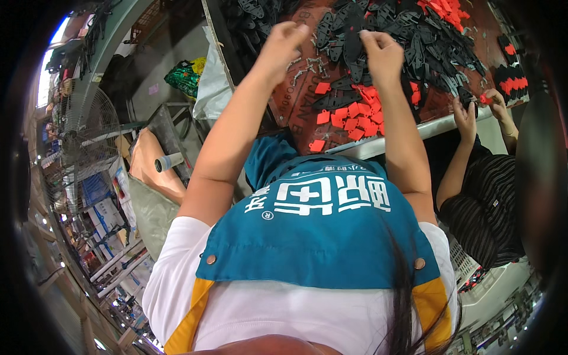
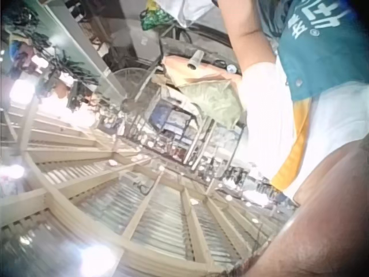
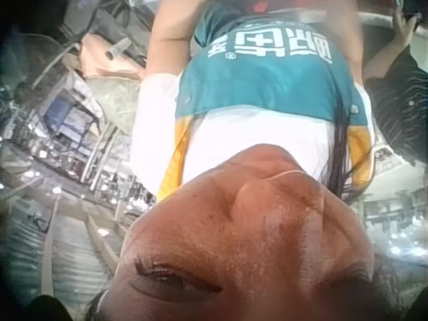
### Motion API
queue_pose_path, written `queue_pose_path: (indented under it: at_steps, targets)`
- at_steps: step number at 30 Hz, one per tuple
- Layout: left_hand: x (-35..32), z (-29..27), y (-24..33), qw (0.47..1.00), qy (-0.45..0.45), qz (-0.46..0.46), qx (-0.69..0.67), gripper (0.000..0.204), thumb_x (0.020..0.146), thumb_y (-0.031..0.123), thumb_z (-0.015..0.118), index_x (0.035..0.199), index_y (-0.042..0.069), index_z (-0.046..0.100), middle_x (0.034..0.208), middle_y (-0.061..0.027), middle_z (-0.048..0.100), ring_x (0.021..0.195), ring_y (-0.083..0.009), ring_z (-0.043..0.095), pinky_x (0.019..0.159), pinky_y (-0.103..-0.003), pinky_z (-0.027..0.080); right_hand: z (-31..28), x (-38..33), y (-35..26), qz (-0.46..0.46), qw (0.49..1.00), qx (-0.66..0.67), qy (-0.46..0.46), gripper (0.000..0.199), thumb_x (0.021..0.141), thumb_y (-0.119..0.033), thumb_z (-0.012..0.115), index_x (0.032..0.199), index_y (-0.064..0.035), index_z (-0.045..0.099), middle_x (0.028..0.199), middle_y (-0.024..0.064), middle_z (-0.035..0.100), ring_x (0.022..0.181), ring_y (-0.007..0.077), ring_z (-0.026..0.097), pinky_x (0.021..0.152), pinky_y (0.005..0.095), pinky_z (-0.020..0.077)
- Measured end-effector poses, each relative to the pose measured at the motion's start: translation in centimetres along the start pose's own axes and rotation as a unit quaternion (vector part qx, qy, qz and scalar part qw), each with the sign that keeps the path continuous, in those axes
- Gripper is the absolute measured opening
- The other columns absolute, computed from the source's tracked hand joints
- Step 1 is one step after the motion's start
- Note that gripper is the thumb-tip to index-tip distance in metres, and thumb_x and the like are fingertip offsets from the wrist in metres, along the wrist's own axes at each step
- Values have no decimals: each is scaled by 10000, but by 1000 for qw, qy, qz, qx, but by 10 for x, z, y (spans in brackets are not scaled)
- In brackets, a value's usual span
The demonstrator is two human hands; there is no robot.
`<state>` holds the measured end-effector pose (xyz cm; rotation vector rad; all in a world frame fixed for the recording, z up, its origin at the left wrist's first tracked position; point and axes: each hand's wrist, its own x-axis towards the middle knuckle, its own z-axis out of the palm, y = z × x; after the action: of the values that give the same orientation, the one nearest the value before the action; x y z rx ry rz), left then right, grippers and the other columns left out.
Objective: The person repeatedly picks up black plastic components and small metal fasteners from a table, inserts the fasteners into the components, and places the assembled units back on the table. The task is performed by hand without visible tools, and the workspace contains piles of both black and red parts.
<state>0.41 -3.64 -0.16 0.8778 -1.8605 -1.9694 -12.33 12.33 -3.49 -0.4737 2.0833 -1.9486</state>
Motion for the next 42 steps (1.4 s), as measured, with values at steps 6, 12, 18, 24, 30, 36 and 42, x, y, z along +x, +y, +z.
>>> queue_pose_path:
  at_steps: [6, 12, 18, 24, 30, 36, 42]
  targets:
    - [37, -57, -25, 892, 164, -85, -412, 102, 854, 96, 567, 940, 52, 536, 866, -48, 552, 818, -192, 539, 787, -401, 467, 16, 28, 22, -195, 925, -326, -13, 396, 785, -261, 651, 1057, 20, 587, 843, 152, 621, 828, 307, 598, 743, 365, 475]
    - [41, -48, -21, 888, 237, -15, -394, 156, 823, 57, 552, 974, 76, 517, 836, -27, 539, 738, -153, 542, 681, -341, 462, 131, 25, 54, -228, 847, -423, -228, 329, 761, -240, 670, 998, -43, 554, 975, 164, 583, 944, 356, 562, 809, 413, 473]
    - [42, -51, -26, 886, 243, -45, -392, 159, 805, 68, 588, 959, 62, 550, 867, -50, 564, 777, -196, 547, 757, -383, 442, 156, 21, 54, -118, 818, -496, -265, 581, 679, -299, 740, 1031, 70, 460, 1008, 270, 570, 940, 398, 591, 790, 422, 500]
    - [38, -40, -17, 920, 70, -250, -294, 230, 791, 61, 606, 1016, 57, 558, 923, -77, 595, 814, -235, 550, 793, -410, 417, 102, 25, 17, -53, 906, -340, -247, 608, 656, -349, 697, 1037, 92, 525, 972, 247, 619, 947, 358, 603, 823, 382, 473]
    - [50, -44, -36, 923, 165, -90, -335, 306, 809, -60, 521, 1103, 9, 472, 918, -127, 570, 780, -232, 586, 625, -350, 486, 98, 7, 0, -79, 954, -94, -274, 738, 665, -345, 801, 1161, 72, 448, 1091, 180, 568, 1009, 244, 560, 851, 332, 459]
    - [57, -61, -34, 884, 234, 37, -403, 177, 825, -43, 482, 999, -12, 494, 877, -107, 546, 714, -211, 564, 616, -335, 509, 118, -30, 49, -326, 748, -465, -343, 379, 729, -84, 598, 1104, -59, 548, 1022, 128, 553, 967, 318, 507, 821, 406, 433]
    - [70, -61, -51, 840, 116, -115, -518, 147, 898, 68, 513, 1012, -24, 524, 948, -113, 587, 887, -256, 555, 815, -413, 480, 129, -52, 48, -344, 729, -487, -335, 226, 792, -69, 500, 981, -114, 616, 1011, 86, 565, 992, 277, 493, 799, 380, 433]
